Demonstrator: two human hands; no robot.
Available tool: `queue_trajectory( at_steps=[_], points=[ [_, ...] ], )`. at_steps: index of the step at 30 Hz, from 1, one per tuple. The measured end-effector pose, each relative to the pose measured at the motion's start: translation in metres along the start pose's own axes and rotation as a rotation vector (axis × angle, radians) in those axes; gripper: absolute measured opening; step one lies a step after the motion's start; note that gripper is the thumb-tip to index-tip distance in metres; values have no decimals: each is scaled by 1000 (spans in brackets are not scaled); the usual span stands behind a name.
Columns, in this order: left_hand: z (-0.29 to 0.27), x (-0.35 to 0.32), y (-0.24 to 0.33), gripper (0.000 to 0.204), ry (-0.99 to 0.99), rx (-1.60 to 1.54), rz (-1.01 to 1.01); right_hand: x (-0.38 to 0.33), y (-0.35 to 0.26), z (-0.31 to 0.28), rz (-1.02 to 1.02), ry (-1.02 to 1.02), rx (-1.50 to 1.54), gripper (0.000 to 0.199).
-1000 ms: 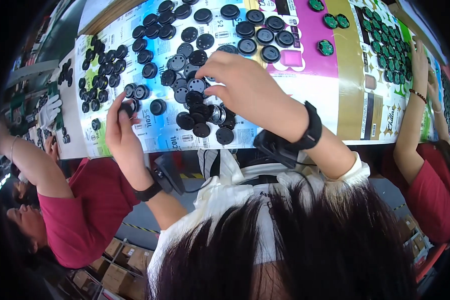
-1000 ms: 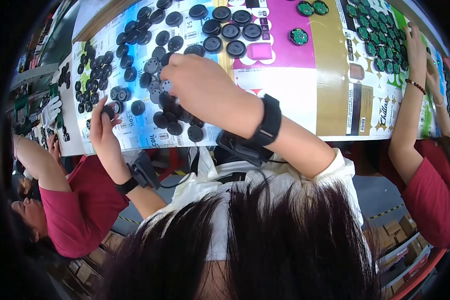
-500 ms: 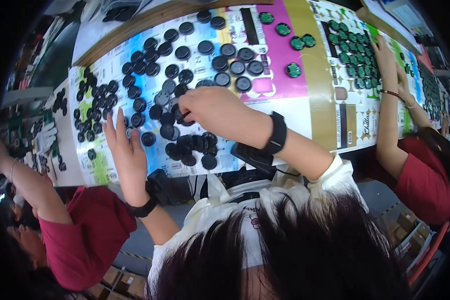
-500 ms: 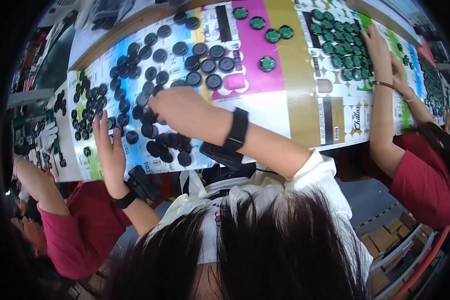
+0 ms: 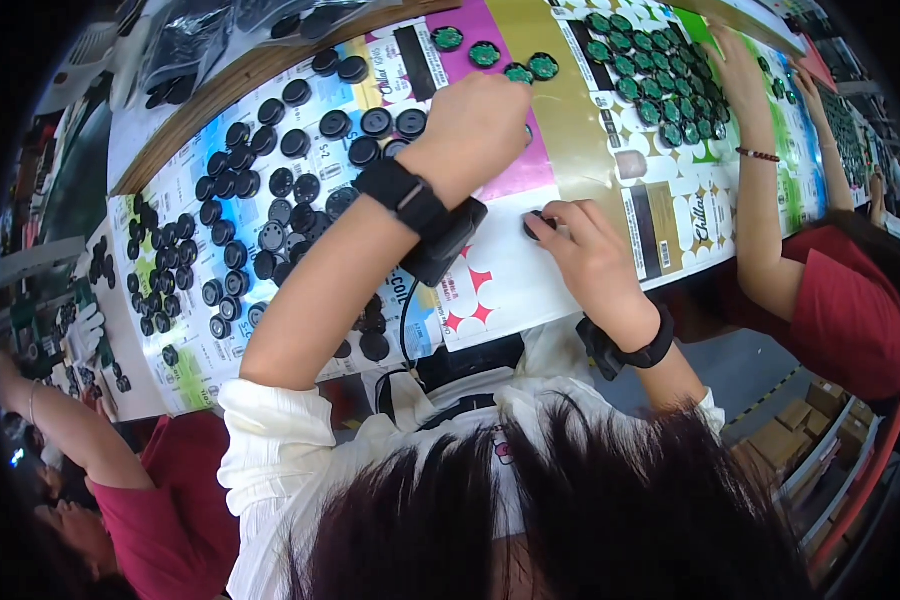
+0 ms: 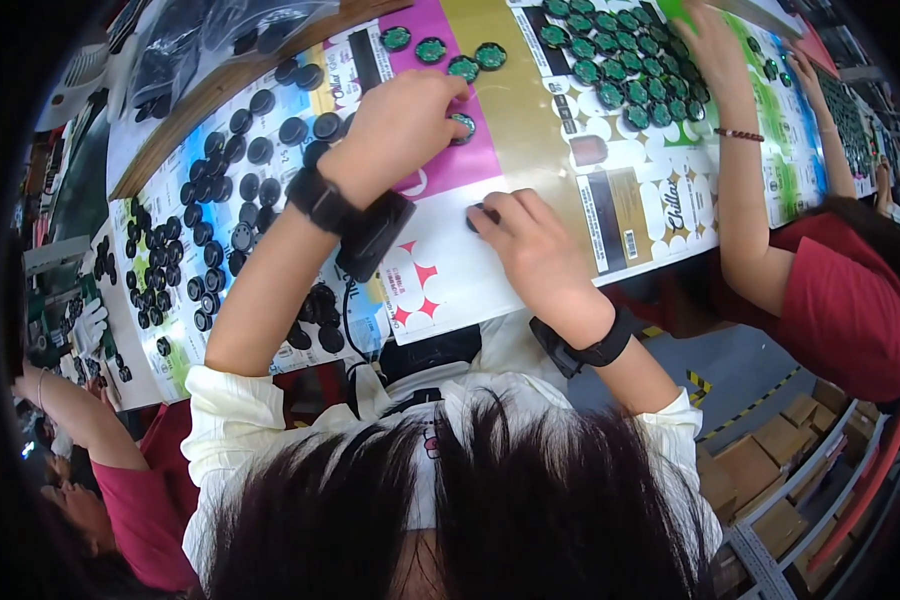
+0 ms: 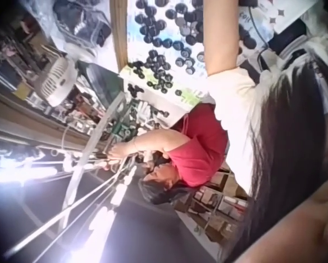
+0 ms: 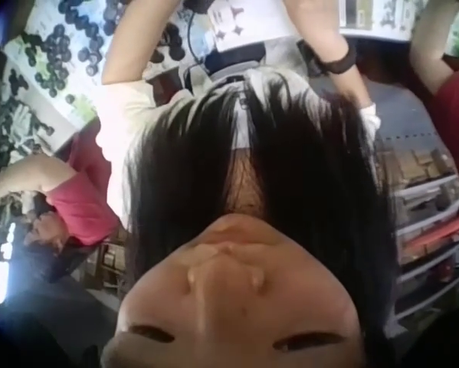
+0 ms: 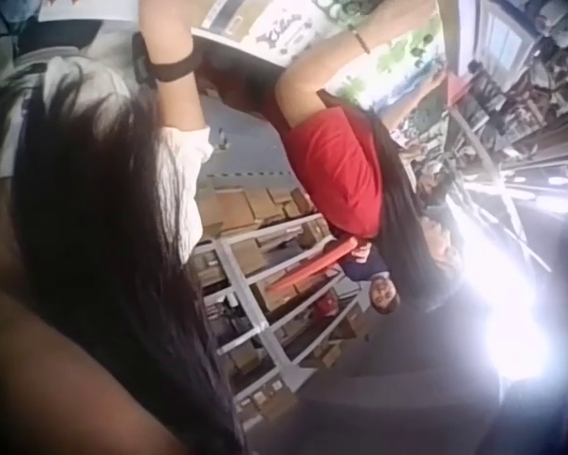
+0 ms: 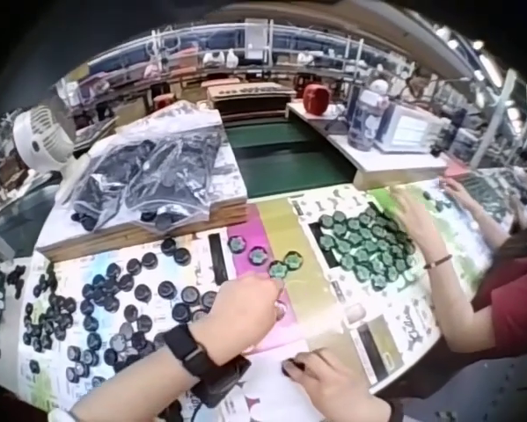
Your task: Assemble components of hand-held circular toys, specifically snapping caps onto bearing centers.
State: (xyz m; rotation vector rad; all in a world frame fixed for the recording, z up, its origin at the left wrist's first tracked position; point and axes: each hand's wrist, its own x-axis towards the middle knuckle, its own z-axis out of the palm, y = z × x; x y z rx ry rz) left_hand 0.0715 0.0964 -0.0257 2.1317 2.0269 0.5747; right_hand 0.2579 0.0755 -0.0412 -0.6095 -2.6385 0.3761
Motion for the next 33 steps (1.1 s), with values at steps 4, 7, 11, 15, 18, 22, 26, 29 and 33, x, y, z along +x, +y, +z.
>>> queue_trajectory(
  at_steps=[4, 7, 11, 15, 18, 22, 26, 29, 33],
  points=[
    [7, 10, -8, 14, -69, -136, 70, -2, -2, -1, 47, -74, 107, 35],
    [3, 18, -7, 14, -195, -140, 7, 2, 6, -1, 144, -93, 255, 36],
    [0, 12, -8, 13, -212, -226, -11, 12, 11, -3, 173, -186, 344, 37],
    [-18, -2, -9, 12, -238, -598, -204, 17, 15, -3, 164, -266, 331, 36],
    [-41, -29, 1, 16, -225, -1042, -416, 19, 15, -3, 119, -280, 281, 37],
    [-50, -58, 2, 22, -173, -1469, -586, 18, 16, 0, 17, -243, 161, 37],
    [-62, -78, 13, 24, -162, -1631, -597, 19, 15, -5, 4, -182, 170, 35],
    [-66, -87, 25, 25, -118, -1668, -586, 26, 9, -17, 97, -188, 326, 33],
    [-69, -89, 35, 29, -43, -1625, -564, 32, -9, -40, 182, 1, 430, 35]
  ],
)
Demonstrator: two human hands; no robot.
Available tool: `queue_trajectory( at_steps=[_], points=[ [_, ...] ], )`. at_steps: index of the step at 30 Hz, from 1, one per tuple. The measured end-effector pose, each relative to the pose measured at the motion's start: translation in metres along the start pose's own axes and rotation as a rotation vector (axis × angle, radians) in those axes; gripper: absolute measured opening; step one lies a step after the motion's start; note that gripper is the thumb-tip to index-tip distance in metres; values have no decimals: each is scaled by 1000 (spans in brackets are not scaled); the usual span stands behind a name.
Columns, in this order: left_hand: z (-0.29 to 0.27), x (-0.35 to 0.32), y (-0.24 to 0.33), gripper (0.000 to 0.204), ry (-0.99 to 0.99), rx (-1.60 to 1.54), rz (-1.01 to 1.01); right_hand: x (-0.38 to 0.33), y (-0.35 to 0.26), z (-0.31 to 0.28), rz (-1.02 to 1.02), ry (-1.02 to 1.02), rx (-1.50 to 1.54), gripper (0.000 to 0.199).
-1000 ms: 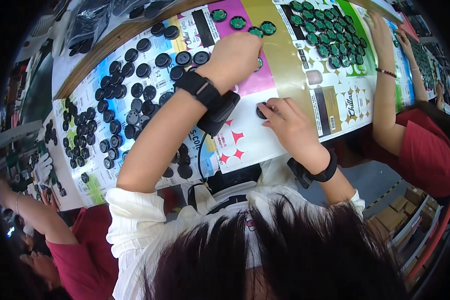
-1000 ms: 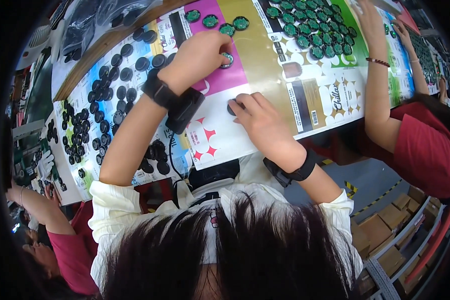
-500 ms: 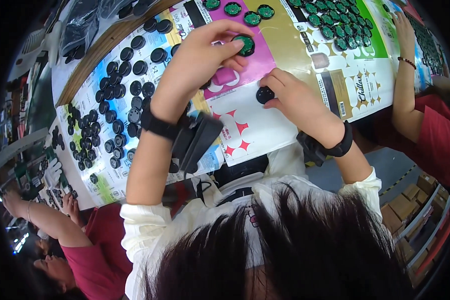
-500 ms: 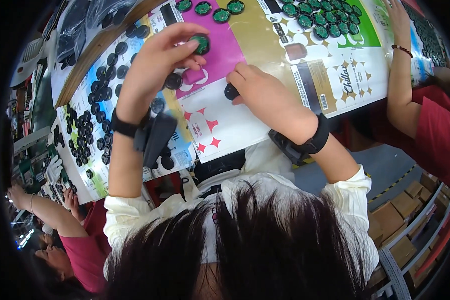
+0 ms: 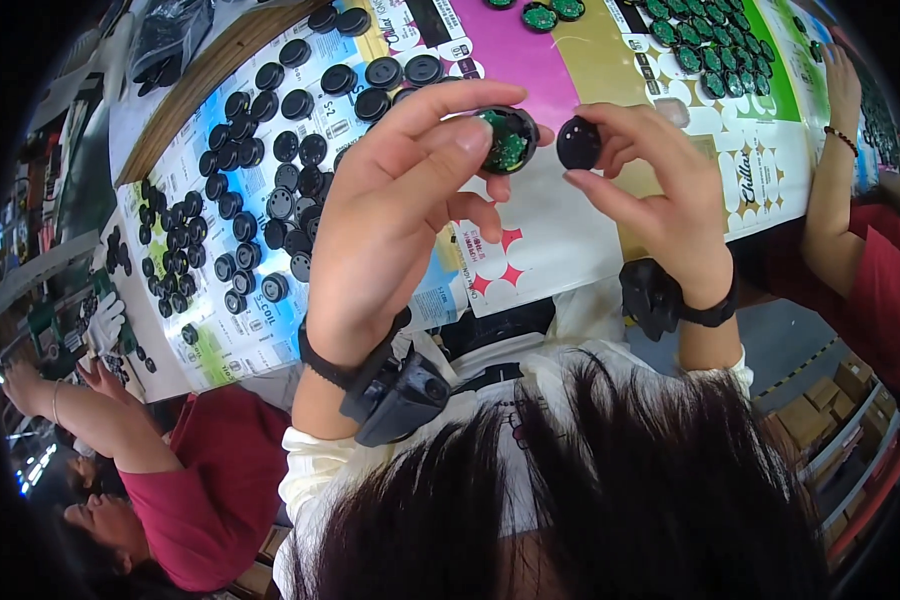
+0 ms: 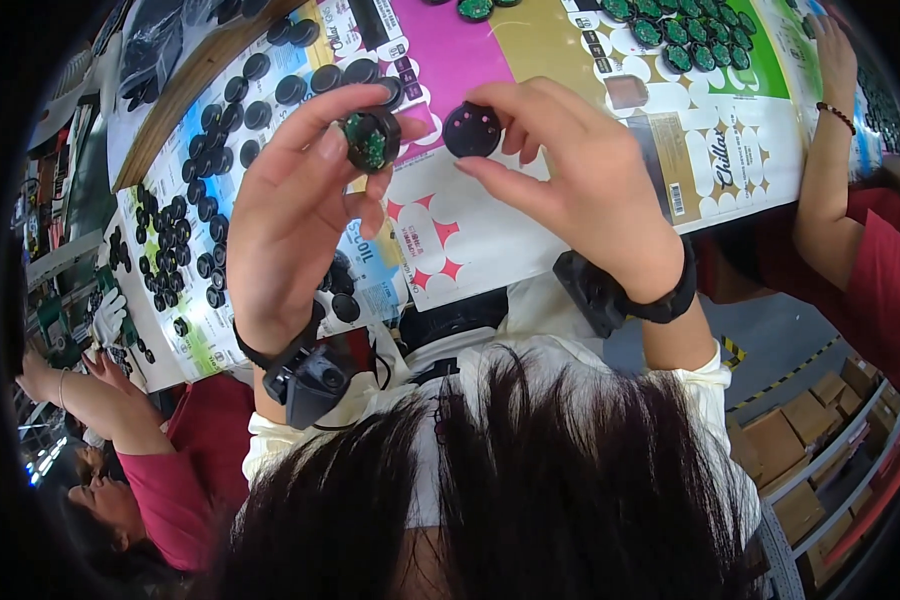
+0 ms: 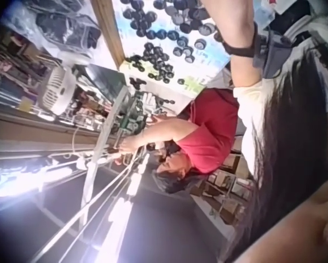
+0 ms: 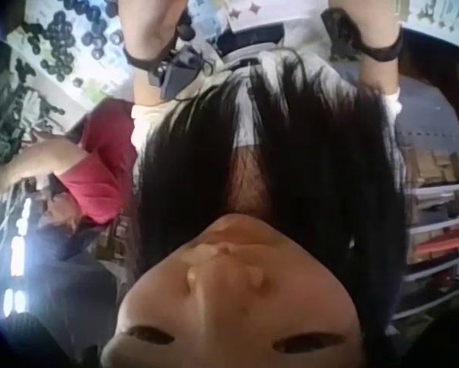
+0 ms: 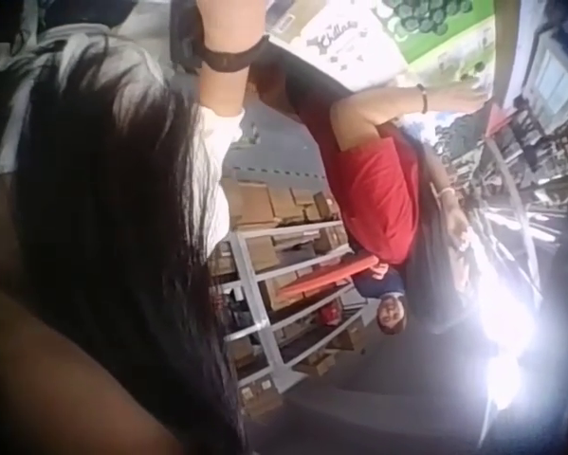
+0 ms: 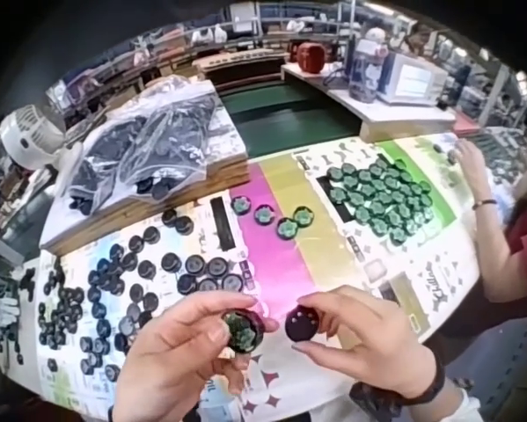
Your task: Assemble components of hand-held circular toys, specifically snapping caps onto bearing centers.
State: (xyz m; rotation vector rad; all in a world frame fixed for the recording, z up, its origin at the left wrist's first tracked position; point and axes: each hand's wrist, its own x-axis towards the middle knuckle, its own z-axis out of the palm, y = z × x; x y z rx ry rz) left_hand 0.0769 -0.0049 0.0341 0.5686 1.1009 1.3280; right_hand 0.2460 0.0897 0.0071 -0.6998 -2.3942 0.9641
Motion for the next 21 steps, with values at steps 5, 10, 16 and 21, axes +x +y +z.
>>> queue_trajectory(
  at_steps=[5, 10, 16, 21],
  points=[
    [6, -8, 1, 29, 19, 62, 70, 0, -10, -4, -233, 134, 129, 46],
    [14, -14, 0, 28, 66, 73, 196, 4, -21, -10, -487, 77, 238, 53],
    [20, -19, -1, 26, 77, 92, 331, 10, -27, -12, -636, 16, 193, 54],
    [24, -21, -1, 25, 114, 188, 435, 9, -29, -11, -658, 32, 110, 54]
  ],
)
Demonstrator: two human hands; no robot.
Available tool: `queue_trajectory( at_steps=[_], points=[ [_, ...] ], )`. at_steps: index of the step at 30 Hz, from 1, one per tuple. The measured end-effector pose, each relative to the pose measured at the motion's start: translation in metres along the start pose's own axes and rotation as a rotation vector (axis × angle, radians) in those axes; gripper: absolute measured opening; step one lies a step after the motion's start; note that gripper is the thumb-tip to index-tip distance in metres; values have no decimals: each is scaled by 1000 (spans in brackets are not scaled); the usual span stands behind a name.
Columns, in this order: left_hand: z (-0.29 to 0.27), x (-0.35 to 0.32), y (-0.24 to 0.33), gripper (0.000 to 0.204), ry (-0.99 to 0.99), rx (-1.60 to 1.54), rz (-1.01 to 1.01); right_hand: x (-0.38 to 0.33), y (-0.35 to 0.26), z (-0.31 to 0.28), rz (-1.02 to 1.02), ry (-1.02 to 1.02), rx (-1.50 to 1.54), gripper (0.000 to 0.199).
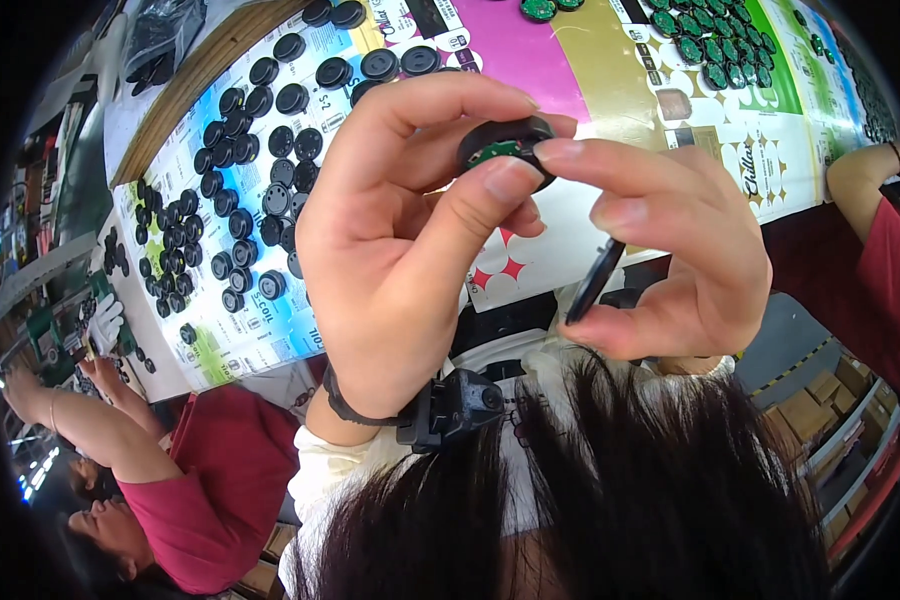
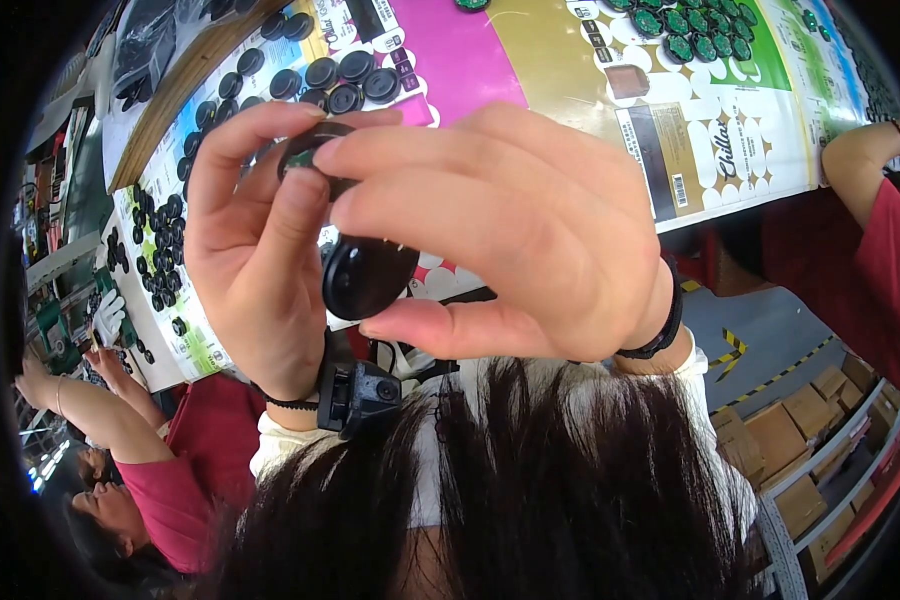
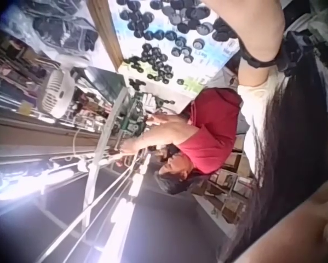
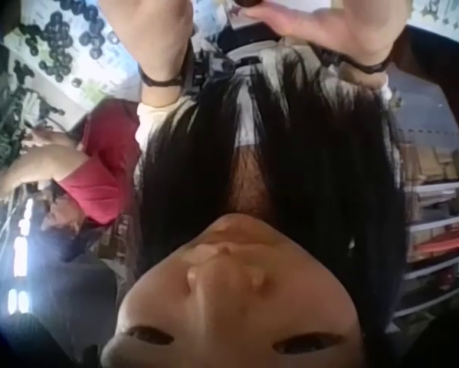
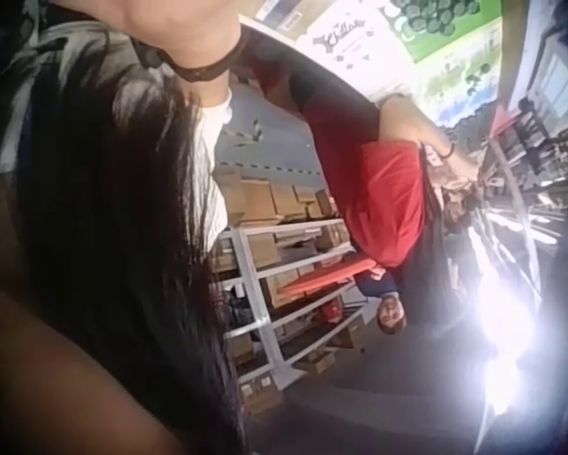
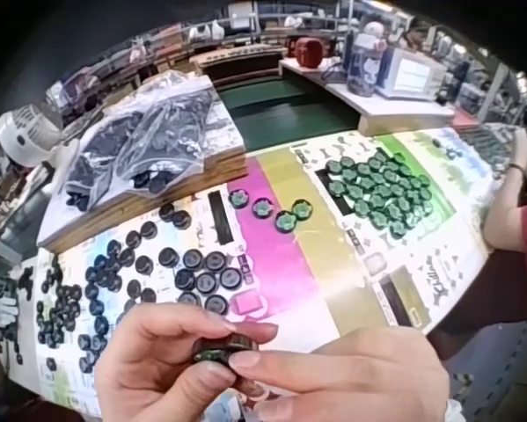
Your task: Assemble components of hand-held circular toys, specifically snapping caps onto bearing centers.
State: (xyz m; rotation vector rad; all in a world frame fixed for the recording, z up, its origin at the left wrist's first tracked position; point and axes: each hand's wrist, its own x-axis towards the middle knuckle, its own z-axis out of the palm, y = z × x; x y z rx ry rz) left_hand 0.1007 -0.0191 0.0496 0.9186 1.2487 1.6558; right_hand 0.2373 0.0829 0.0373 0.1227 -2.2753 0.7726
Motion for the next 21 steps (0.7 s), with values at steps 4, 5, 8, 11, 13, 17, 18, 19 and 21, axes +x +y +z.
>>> queue_trajectory(
  at_steps=[4, 5, 8, 11, 13, 17, 18, 19, 21],
  points=[
    [-1, 0, 2, 23, -12, 30, 2, 0, -1, -4, -15, -14, -50, 54],
    [-1, 1, 2, 23, -18, 38, -9, 0, -2, -6, -13, -38, -55, 54],
    [-1, 1, -2, 22, -27, -14, 22, 3, -4, -11, 4, -81, -38, 55],
    [0, 1, -4, 22, -26, -62, 26, 5, -4, -14, 32, -119, 6, 57],
    [4, 0, -2, 23, -18, -103, 4, 5, -5, -18, 27, -134, 0, 58],
    [10, 1, -5, 23, 40, -127, 35, 7, -6, -21, 27, -117, -30, 59],
    [11, 1, -5, 23, 42, -126, 34, 7, -6, -20, 26, -105, -43, 59],
    [12, 0, -4, 23, 45, -107, 32, 6, -7, -19, 26, -105, -42, 59],
    [14, -2, -2, 24, 49, -69, 27, 1, -8, -14, 45, -95, 16, 60]
  ],
)
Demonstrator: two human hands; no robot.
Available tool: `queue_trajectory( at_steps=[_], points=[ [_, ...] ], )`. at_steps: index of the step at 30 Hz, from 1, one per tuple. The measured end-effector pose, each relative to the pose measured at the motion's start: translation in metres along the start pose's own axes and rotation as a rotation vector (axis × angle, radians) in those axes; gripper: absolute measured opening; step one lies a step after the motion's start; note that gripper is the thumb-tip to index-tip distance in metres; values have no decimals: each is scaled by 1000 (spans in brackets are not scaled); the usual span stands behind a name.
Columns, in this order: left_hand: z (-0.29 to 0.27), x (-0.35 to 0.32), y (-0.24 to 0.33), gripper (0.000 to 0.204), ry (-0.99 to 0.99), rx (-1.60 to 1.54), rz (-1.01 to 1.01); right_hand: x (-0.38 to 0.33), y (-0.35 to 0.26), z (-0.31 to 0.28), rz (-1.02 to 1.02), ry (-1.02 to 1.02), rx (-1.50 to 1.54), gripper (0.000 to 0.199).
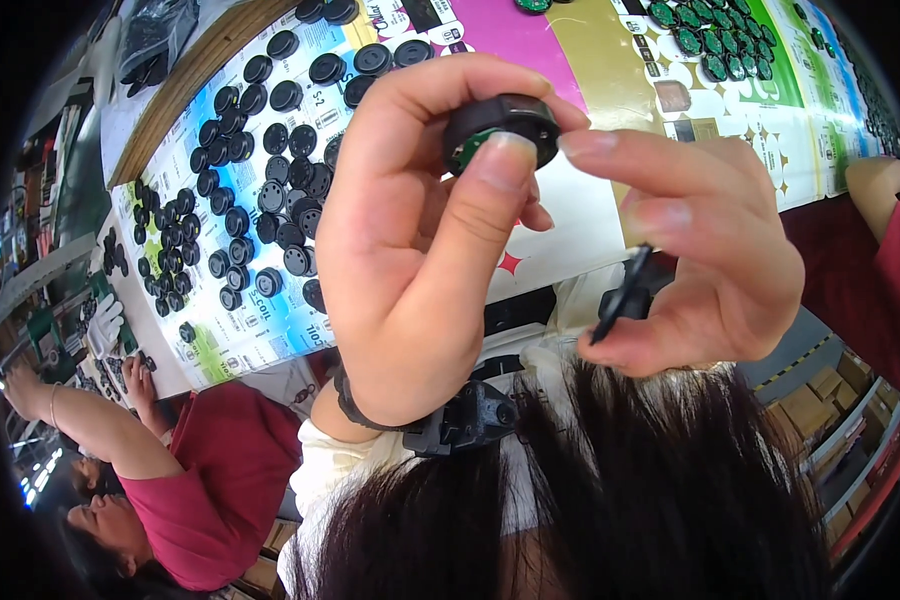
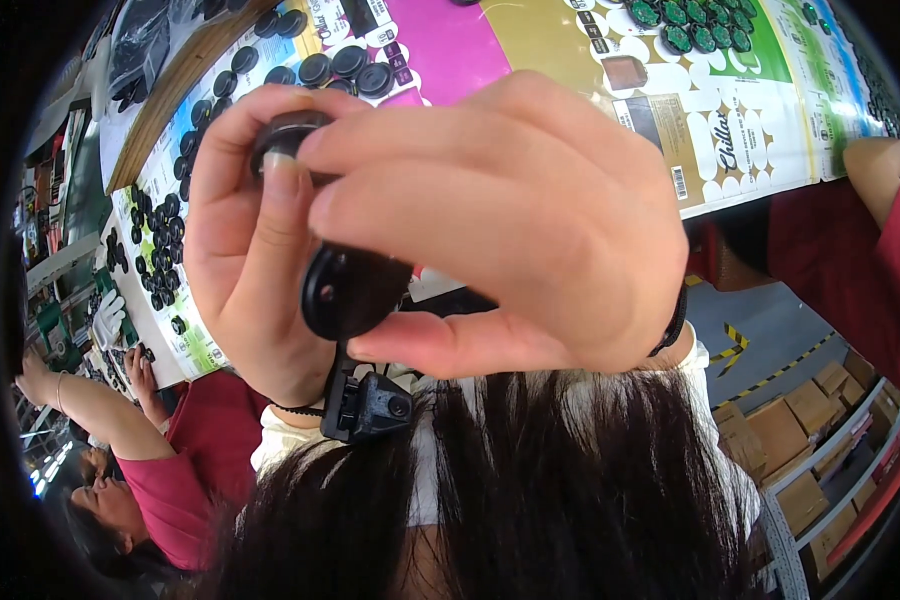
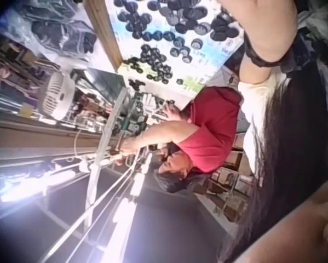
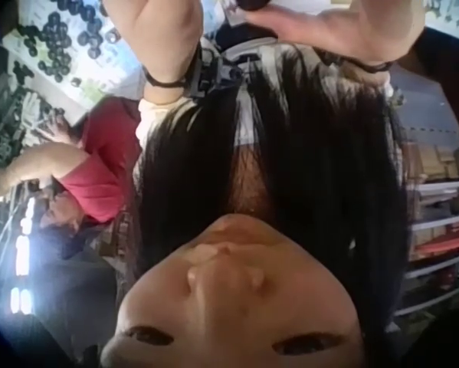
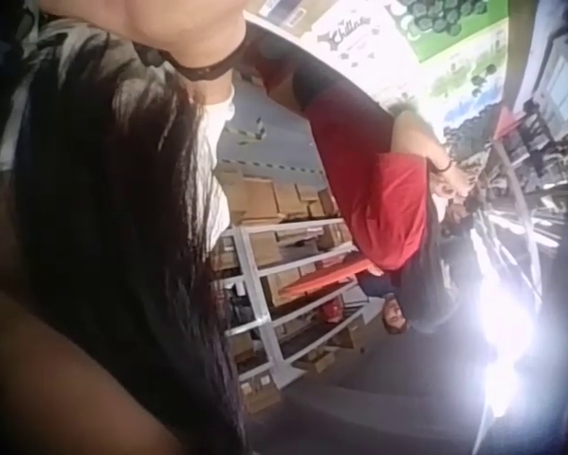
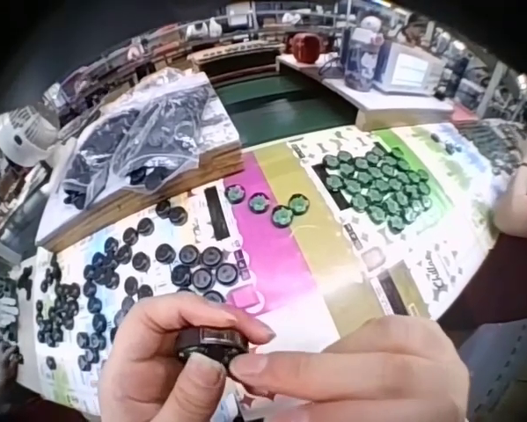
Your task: Assemble components of hand-held circular toys, specifically snapping caps onto bearing centers.
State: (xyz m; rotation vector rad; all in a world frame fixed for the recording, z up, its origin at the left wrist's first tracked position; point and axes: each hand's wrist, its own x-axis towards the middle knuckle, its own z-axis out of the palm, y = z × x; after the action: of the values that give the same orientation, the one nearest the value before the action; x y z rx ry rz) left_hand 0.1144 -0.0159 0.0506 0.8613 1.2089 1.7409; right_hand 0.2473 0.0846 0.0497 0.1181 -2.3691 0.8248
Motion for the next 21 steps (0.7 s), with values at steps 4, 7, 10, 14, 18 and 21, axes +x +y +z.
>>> queue_trajectory(
  at_steps=[4, 7, 10, 14, 18, 21],
  points=[
    [-1, -1, 0, 25, -39, 38, 20, 0, 2, 0, -5, 8, -15, 60],
    [-2, -1, 2, 26, -61, 54, 43, 1, 1, -2, -2, -9, -20, 60],
    [-2, -3, 2, 27, -72, 106, 69, 3, 0, -4, 18, -47, 15, 61],
    [-3, -3, 4, 28, -72, 226, 89, 2, 0, -7, 24, -66, 37, 60],
    [-2, -3, 2, 30, -96, 263, 87, -3, 1, -5, 38, -38, 109, 62],
    [-4, -5, 0, 32, -117, 203, 121, -1, 1, -10, 60, -68, 165, 65]
  ],
)
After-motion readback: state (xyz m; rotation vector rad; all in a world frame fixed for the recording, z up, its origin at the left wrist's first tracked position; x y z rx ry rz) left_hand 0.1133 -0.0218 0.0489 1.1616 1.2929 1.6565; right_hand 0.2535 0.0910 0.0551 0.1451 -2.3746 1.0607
